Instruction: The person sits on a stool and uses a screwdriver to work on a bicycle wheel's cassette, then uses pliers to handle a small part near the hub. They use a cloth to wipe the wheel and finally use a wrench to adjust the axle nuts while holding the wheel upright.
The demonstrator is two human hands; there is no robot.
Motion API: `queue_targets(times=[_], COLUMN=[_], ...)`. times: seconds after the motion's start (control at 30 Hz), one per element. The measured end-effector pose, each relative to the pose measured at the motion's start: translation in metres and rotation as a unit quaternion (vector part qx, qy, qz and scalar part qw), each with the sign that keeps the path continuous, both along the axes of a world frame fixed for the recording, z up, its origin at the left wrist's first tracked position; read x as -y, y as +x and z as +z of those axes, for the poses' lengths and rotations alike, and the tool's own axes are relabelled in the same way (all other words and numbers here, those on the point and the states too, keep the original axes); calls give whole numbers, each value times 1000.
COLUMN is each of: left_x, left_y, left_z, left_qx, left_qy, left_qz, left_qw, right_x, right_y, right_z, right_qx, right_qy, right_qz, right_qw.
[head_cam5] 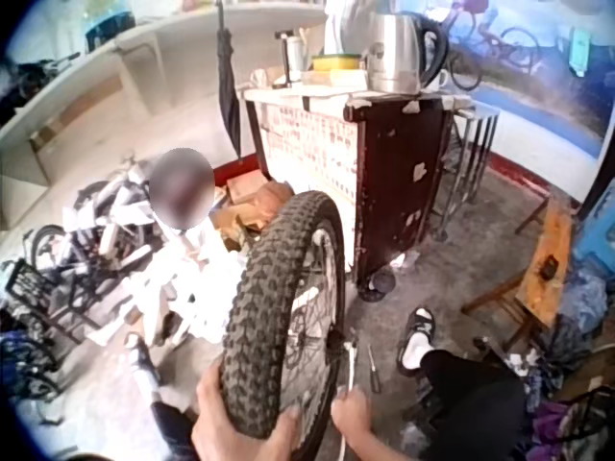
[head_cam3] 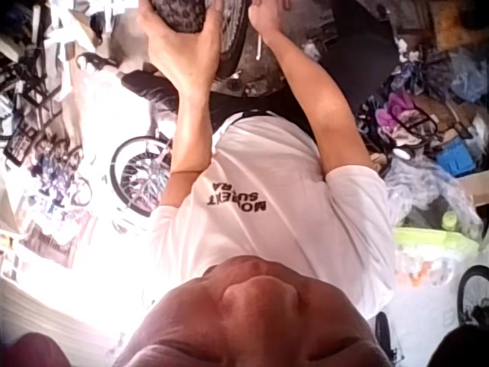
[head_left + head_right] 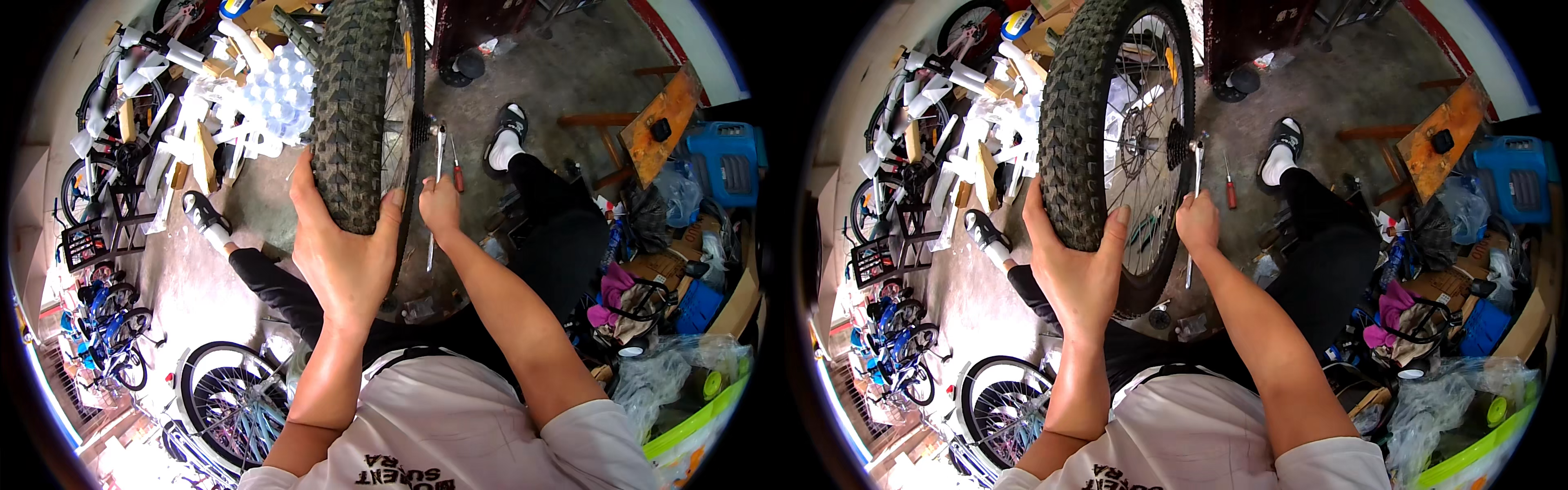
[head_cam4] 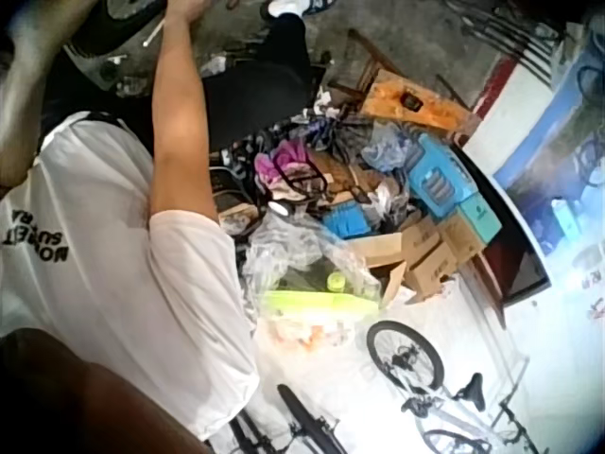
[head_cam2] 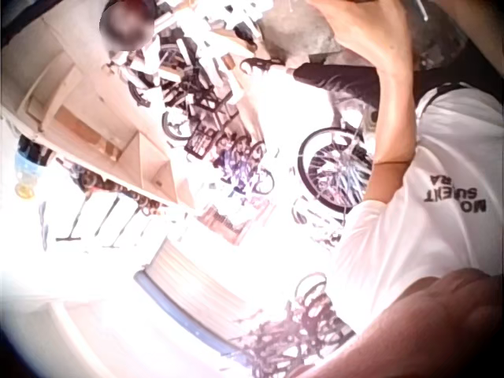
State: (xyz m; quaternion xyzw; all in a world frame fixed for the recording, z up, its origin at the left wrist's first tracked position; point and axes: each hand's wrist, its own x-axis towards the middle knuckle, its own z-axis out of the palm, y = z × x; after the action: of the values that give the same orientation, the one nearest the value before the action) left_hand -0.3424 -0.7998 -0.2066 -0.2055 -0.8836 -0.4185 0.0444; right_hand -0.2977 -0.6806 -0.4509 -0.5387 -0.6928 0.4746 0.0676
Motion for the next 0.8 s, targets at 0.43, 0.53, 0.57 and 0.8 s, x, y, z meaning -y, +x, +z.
queue_targets(times=[0.43,0.53,0.57,0.8], left_x=[-17,-26,-31,-30], left_y=[-15,-34,-40,-43], left_z=[13,15,15,18], left_qx=[-5,-19,-33,1], left_qy=[-23,-36,-26,-48], left_qz=[-32,-10,-21,-18], left_qw=[999,999,999,999], right_x=[40,52,51,56], right_y=[32,36,40,29], right_z=[38,28,11,14], right_qx=[37,-16,-25,15], right_qy=[-170,-257,-281,-245], right_qz=[-90,-163,-160,-174], right_qw=[981,952,946,954])
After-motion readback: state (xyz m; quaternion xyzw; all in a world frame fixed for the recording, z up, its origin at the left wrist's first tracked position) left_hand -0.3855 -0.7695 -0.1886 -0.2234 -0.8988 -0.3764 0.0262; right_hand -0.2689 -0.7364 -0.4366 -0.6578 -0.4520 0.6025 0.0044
